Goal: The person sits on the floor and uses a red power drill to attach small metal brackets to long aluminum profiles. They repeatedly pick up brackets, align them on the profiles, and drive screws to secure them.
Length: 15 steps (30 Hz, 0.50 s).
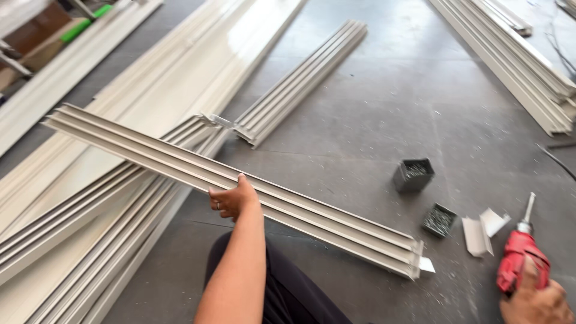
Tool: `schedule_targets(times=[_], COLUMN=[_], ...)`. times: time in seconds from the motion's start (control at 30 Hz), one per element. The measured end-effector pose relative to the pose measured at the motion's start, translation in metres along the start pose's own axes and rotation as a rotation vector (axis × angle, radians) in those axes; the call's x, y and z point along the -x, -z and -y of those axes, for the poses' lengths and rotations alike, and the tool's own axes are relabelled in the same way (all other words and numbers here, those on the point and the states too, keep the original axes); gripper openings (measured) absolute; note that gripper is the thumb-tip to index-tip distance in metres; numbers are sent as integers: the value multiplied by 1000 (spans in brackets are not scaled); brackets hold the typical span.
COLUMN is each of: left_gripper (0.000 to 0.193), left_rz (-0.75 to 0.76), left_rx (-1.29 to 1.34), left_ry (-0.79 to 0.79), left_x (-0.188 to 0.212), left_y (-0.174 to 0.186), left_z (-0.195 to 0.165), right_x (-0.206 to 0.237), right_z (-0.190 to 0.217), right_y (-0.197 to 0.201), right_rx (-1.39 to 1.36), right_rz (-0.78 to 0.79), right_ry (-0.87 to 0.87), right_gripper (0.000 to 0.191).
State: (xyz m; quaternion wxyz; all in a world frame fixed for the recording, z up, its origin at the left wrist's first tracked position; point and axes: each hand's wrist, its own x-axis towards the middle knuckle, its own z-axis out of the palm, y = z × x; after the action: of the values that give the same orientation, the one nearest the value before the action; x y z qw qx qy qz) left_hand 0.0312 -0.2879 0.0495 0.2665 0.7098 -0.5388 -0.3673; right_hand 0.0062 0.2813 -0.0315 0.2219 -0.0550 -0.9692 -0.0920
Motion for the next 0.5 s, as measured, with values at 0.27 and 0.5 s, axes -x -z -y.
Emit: schedule_targets(times=[0.27, 0.5], left_gripper=[84, 83], left_rz=[130, 312], left_rx=[821, 864], left_ry=[580, 562], left_x=[-30, -6], left_y=[7, 5], left_z=[-9, -12], right_x=[-14, -10], right_z=[-3, 30], right_y=[-3, 53], right_rx=[-288, -402], right_rz=[165, 67], right_ry=[26, 78], right_gripper=[138, 112])
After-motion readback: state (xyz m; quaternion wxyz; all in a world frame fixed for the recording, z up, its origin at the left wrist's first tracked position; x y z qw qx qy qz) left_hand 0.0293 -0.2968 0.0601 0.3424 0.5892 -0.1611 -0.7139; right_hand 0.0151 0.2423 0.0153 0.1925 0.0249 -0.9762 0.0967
